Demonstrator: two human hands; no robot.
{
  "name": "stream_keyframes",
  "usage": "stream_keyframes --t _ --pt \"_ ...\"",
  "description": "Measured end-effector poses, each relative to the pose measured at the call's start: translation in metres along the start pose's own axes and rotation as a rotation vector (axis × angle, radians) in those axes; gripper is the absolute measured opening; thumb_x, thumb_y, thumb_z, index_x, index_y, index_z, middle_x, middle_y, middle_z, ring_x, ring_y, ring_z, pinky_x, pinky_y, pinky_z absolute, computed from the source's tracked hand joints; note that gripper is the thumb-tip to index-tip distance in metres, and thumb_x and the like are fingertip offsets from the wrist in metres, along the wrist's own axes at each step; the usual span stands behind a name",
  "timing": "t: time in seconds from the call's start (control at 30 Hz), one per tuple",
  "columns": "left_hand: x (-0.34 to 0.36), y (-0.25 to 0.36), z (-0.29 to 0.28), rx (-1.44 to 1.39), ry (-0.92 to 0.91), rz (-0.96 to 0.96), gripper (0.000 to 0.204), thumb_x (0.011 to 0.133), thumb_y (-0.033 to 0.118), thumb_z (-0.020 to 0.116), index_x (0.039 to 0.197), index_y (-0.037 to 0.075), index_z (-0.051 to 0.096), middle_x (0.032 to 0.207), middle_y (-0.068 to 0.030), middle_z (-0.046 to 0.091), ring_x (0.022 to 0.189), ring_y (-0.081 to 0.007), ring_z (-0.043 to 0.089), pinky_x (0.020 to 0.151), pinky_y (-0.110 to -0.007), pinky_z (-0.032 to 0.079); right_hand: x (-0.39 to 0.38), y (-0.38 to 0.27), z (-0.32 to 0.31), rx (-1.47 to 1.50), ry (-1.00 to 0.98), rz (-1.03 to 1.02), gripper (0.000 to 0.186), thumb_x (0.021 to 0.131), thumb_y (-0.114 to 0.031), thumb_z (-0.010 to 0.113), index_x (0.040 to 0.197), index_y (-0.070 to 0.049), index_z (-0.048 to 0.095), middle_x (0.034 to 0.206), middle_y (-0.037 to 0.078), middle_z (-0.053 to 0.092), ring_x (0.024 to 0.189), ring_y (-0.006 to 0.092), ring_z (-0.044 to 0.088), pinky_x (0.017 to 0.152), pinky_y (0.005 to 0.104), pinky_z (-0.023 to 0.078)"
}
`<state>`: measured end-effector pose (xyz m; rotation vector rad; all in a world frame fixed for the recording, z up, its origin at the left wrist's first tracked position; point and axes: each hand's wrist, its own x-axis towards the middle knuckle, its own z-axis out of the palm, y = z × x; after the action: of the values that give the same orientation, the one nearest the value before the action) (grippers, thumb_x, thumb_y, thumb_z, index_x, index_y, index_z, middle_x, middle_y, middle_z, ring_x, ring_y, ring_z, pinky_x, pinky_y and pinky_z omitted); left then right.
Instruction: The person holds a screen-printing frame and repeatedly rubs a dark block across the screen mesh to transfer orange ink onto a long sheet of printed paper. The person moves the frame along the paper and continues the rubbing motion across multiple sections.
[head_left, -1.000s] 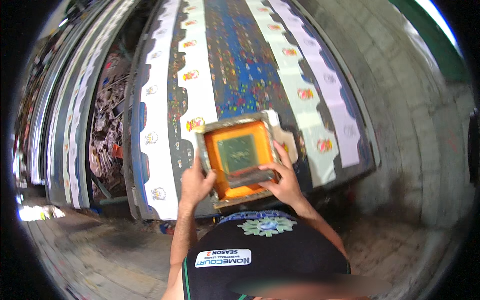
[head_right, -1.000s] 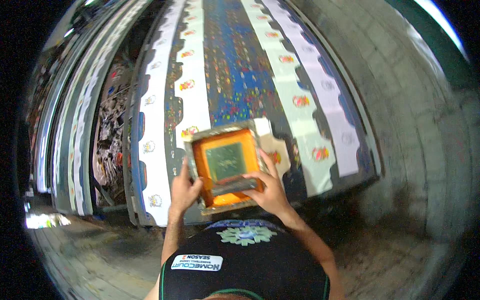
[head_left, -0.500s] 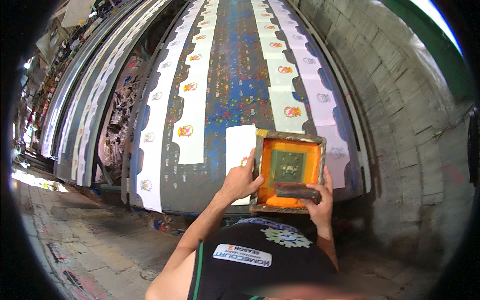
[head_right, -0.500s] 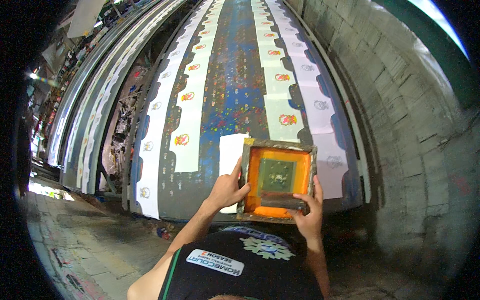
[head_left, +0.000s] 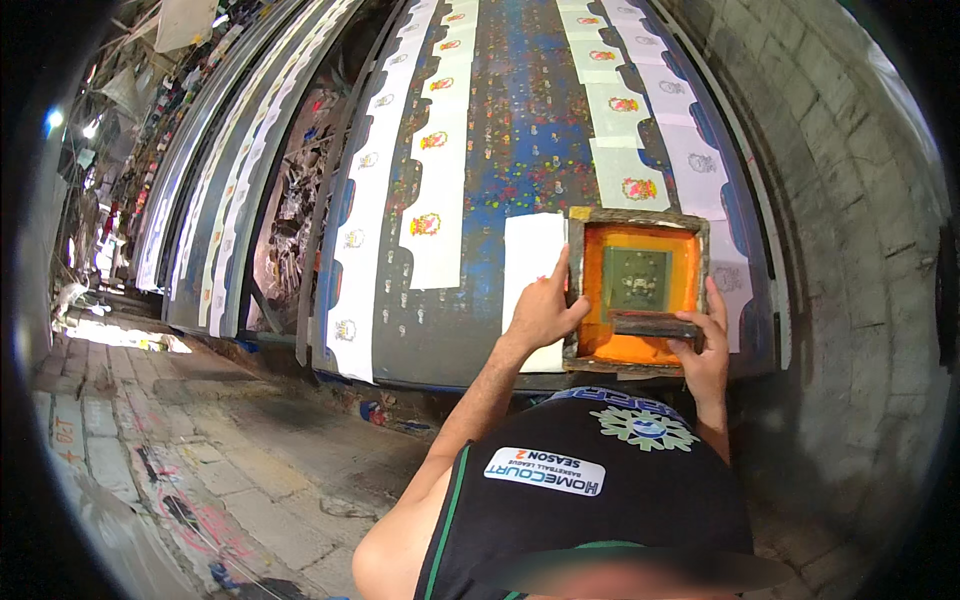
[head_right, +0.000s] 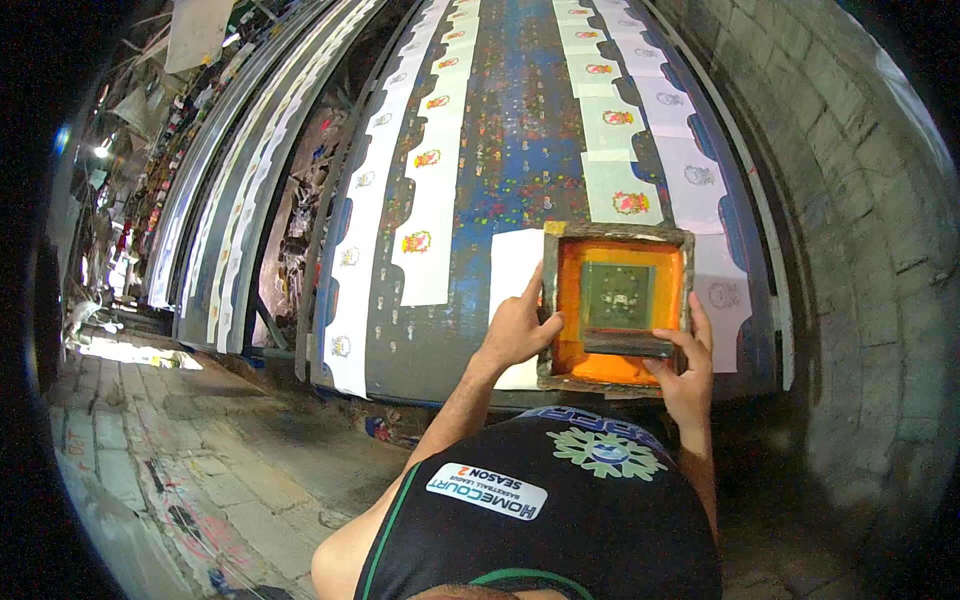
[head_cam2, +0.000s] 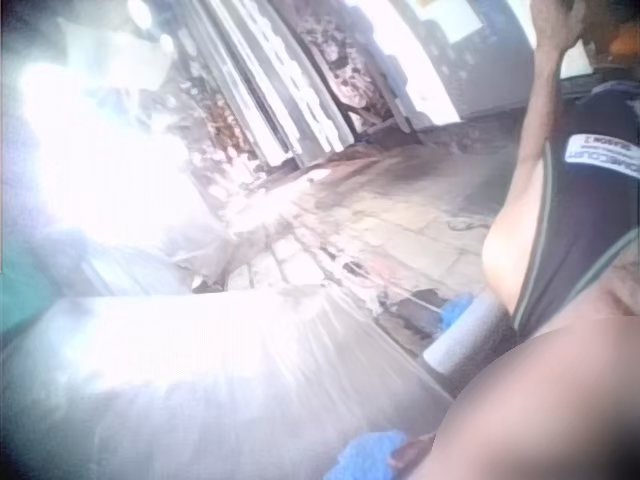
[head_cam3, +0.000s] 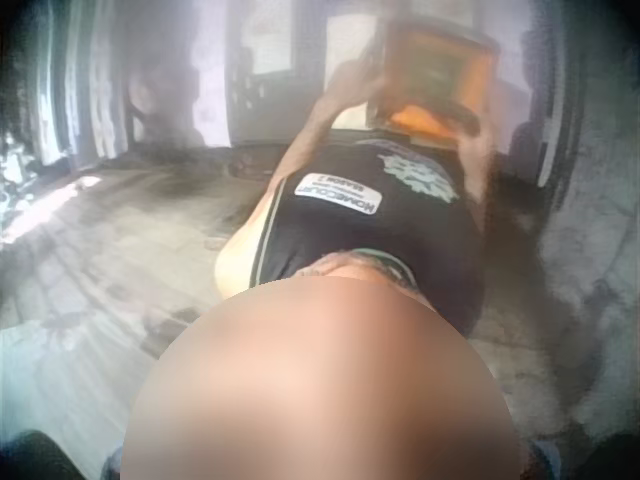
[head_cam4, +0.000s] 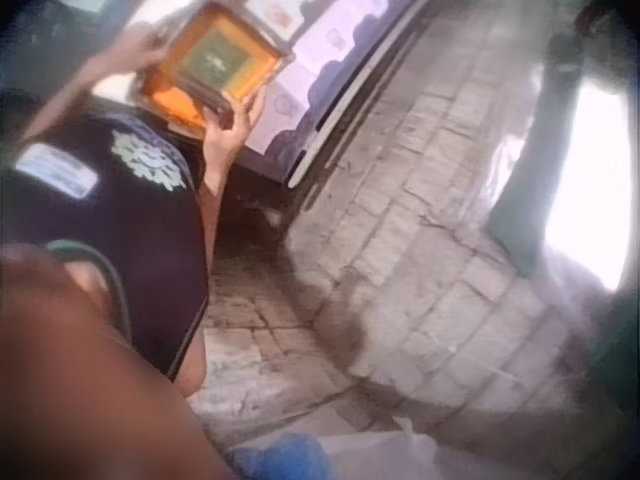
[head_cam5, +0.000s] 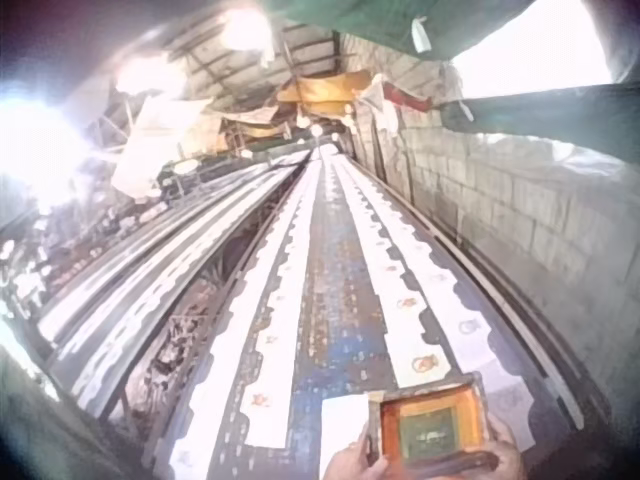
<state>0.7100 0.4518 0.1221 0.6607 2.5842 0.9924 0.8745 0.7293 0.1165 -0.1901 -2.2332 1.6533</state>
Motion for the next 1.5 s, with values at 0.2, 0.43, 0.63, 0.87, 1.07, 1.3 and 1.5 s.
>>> stream_keyframes --t 0.2,0.43,0.63,0.87,1.07,1.3,1.5 --pt "0.008 0.029 0.028 0.038 0.122 -0.047 0.097 0.094 0.033 0.071 0.173 -0.007 0.029 0.059 -0.0154 0.062 0.057 -0.0393 0.069 0.061 -0.052 0.058 0.018 0.030 -0.038 0.101 -0.091 0.024 0.041 0.088 0.005 0.086 0.126 -0.008 0.081 0.181 0.020 0.035 0.169 0.0381 0.033 0.136 0.0502 0.034" --pt "0.028 0.122 0.152 0.027 0.219 -0.100 0.097 0.095 0.038 0.074 0.173 -0.001 0.031 0.066 -0.0248 0.067 0.063 -0.0487 0.069 0.062 -0.057 0.056 0.025 0.083 -0.187 0.012 -0.158 -0.020 0.043 0.090 0.004 0.086 0.130 -0.011 0.081 0.182 0.017 0.036 0.169 0.0382 0.032 0.136 0.0515 0.034" --pt "0.020 0.204 0.241 -0.054 0.229 -0.177 0.102 0.094 0.036 0.076 0.174 -0.005 0.027 0.059 -0.0197 0.063 0.058 -0.0440 0.068 0.059 -0.055 0.053 0.026 0.112 -0.299 0.029 -0.256 0.022 0.038 0.094 -0.003 0.085 0.130 -0.012 0.081 0.181 0.017 0.037 0.170 0.0378 0.031 0.137 0.0547 0.032" --pt "0.020 0.223 0.258 -0.098 0.298 -0.271 0.103 0.095 0.036 0.076 0.174 -0.005 0.024 0.062 -0.0196 0.066 0.057 -0.0436 0.069 0.059 -0.055 0.053 0.051 0.117 -0.312 0.065 -0.309 -0.010 0.046 0.088 0.007 0.082 0.130 -0.013 0.081 0.182 0.016 0.035 0.170 0.0372 0.030 0.138 0.0533 0.030" --pt "0.031 0.202 0.250 -0.078 0.340 -0.304 0.103 0.095 0.035 0.076 0.175 -0.004 0.024 0.062 -0.0189 0.067 0.060 -0.0444 0.070 0.061 -0.056 0.054 0.071 0.115 -0.293 0.089 -0.363 -0.009 0.051 0.085 0.009 0.085 0.131 -0.012 0.081 0.182 0.015 0.036 0.169 0.0363 0.032 0.137 0.0514 0.033" --pt "0.019 0.218 0.276 -0.106 0.474 -0.459 0.101 0.094 0.035 0.075 0.174 -0.004 0.027 0.071 -0.0258 0.071 0.067 -0.0484 0.072 0.067 -0.057 0.058 0.110 0.129 -0.294 0.163 -0.559 0.080 0.055 0.082 0.016 0.076 0.130 -0.012 0.082 0.182 0.012 0.035 0.171 0.0343 0.029 0.136 0.0493 0.038" --pt "0.016 0.258 0.311 0.028 0.626 -0.603 0.097 0.094 0.033 0.075 0.172 -0.006 0.030 0.073 -0.0276 0.072 0.070 -0.0493 0.074 0.067 -0.057 0.059 0.153 0.154 -0.307 0.309 -0.790 0.103 0.057 0.084 0.017 0.074 0.132 -0.013 0.081 0.181 0.011 0.036 0.171 0.0345 0.028 0.136 0.0501 0.039"
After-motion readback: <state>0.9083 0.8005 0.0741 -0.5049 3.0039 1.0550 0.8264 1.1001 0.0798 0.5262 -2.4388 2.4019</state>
